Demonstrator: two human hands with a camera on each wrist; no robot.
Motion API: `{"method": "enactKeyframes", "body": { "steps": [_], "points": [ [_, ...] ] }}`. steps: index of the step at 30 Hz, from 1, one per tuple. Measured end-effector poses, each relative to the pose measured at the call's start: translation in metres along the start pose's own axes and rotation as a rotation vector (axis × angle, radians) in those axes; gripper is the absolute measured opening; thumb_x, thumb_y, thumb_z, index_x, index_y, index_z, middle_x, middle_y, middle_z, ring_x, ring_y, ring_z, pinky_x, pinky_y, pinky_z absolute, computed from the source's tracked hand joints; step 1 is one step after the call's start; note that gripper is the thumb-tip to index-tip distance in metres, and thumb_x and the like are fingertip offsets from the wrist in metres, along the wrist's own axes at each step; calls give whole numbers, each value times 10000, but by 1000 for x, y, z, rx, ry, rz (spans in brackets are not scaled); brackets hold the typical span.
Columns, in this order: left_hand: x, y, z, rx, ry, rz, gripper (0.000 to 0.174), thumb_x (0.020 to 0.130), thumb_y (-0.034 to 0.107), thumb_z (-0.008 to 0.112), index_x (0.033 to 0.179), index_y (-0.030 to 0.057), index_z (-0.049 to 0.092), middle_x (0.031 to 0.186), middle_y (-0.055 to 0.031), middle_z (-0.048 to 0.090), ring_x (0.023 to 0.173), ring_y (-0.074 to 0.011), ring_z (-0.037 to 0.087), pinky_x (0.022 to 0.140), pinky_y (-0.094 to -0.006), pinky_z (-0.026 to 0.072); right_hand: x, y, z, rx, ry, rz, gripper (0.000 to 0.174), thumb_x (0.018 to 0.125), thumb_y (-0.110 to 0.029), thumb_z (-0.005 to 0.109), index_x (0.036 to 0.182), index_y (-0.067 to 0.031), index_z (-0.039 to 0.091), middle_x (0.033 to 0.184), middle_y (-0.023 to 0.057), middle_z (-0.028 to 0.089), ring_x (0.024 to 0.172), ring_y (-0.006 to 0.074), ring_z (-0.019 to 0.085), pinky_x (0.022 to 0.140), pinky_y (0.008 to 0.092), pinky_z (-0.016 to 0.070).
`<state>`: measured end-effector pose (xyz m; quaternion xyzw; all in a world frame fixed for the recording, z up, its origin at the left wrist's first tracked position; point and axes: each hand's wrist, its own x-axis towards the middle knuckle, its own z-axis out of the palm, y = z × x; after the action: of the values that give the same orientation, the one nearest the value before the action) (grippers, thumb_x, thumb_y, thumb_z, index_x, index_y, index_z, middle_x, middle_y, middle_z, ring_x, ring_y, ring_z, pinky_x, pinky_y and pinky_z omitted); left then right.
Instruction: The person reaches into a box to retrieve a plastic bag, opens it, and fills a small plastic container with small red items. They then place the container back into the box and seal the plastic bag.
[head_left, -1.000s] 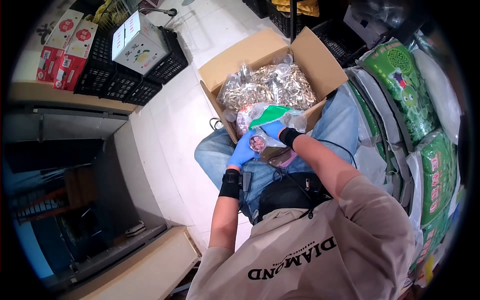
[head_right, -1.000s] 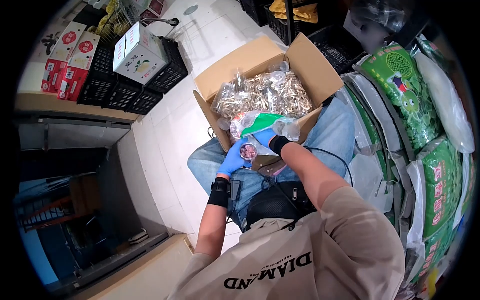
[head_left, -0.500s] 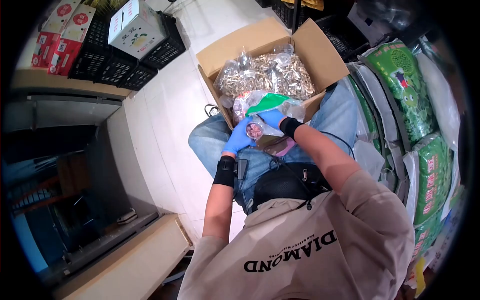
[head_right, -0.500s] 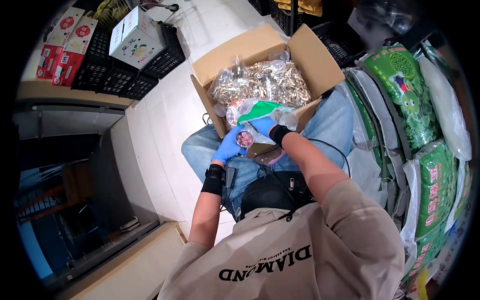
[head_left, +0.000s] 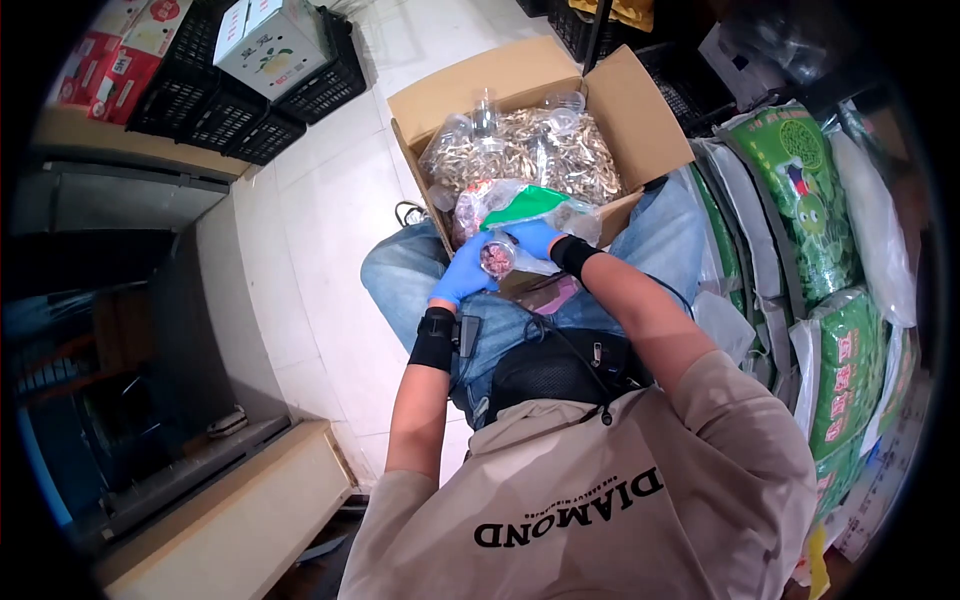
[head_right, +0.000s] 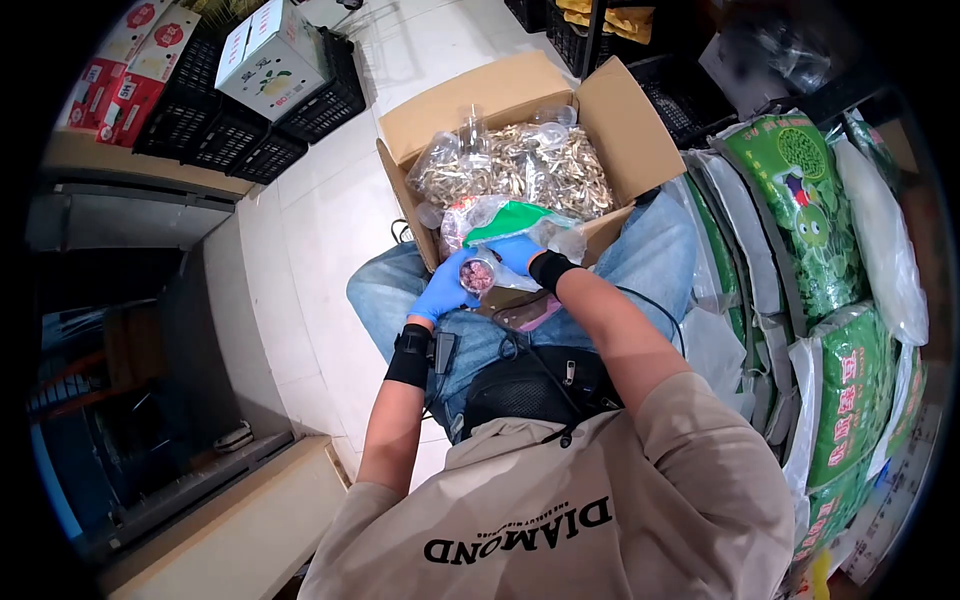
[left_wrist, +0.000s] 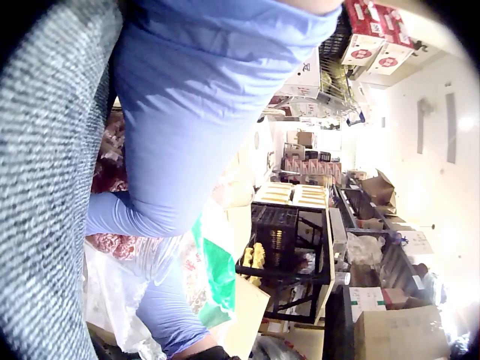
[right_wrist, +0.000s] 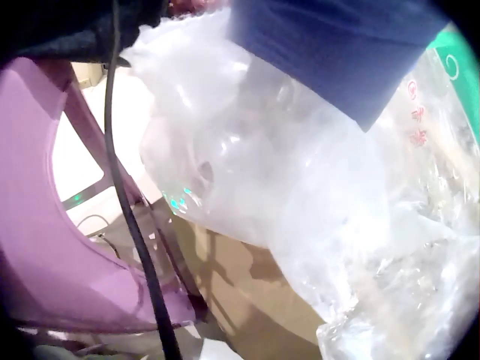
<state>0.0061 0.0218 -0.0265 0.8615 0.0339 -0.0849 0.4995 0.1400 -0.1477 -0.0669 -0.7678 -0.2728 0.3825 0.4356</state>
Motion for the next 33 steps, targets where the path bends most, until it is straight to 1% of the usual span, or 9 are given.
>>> {"method": "enactKeyframes", "body": {
  "steps": [4,9,11,15,17,18,20,29,33],
  "points": [
    [0,8,-2,-71,-25,-51,927,474,91,855,1325,5,498,1234,-192,612,1182,-331,587,1013,-378,476,-1,11,1,-203,-3,-142,326,1015,-279,488,1176,-51,657,1051,125,696,897,204,630,838,352,503],
    [-2,1,0,-85,25,-10,940,459,86,865,1324,5,505,1241,-186,614,1182,-322,589,1015,-375,477,8,26,8,34,-14,12,338,1010,-286,493,1233,-77,638,1106,158,683,940,219,634,875,344,495],
    [0,3,-1,-83,-33,-102,990,455,87,868,1361,9,478,1265,-162,603,1182,-286,592,1030,-365,472,8,26,9,-208,124,-241,317,1013,-282,486,1196,-80,649,1053,150,689,911,232,640,848,357,502],
    [1,-10,4,-50,9,-8,971,462,85,861,1352,18,479,1248,-154,609,1154,-279,602,1012,-359,480,7,26,6,-538,37,-291,308,1011,-265,480,1199,-93,652,1053,151,689,921,272,646,856,373,504],
    [2,-8,2,-74,-2,-29,980,451,88,868,1350,13,487,1259,-173,606,1180,-305,589,1023,-367,474,0,8,2,28,-15,31,310,1002,-244,478,1219,-99,646,1093,169,686,981,309,655,883,390,504],
    [2,-6,1,-97,-14,-54,990,440,92,876,1349,8,495,1270,-192,603,1206,-332,576,1035,-375,469,-4,5,3,24,-15,30,310,1002,-244,478,1219,-99,646,1093,169,686,981,309,655,883,390,504],
    [2,4,-2,-81,-20,-56,986,440,90,874,1347,12,496,1268,-190,604,1203,-334,578,1032,-375,471,-5,7,6,-335,47,-218,314,994,-231,482,1218,-85,647,1132,182,680,1036,323,651,904,393,500],
    [1,7,-2,-101,-14,-29,901,441,87,870,1271,28,523,1188,-170,626,1120,-308,611,978,-378,499,11,33,15,-495,69,-277,214,933,-157,524,1007,-35,684,983,213,685,911,370,682,790,440,539],
    [2,5,-2,-81,-8,-24,916,437,98,875,1276,18,517,1178,-173,629,1110,-304,618,966,-373,506,7,26,10,-449,179,-382,256,914,-218,569,1052,-46,700,964,220,698,864,385,684,777,456,537]
  ]
}}
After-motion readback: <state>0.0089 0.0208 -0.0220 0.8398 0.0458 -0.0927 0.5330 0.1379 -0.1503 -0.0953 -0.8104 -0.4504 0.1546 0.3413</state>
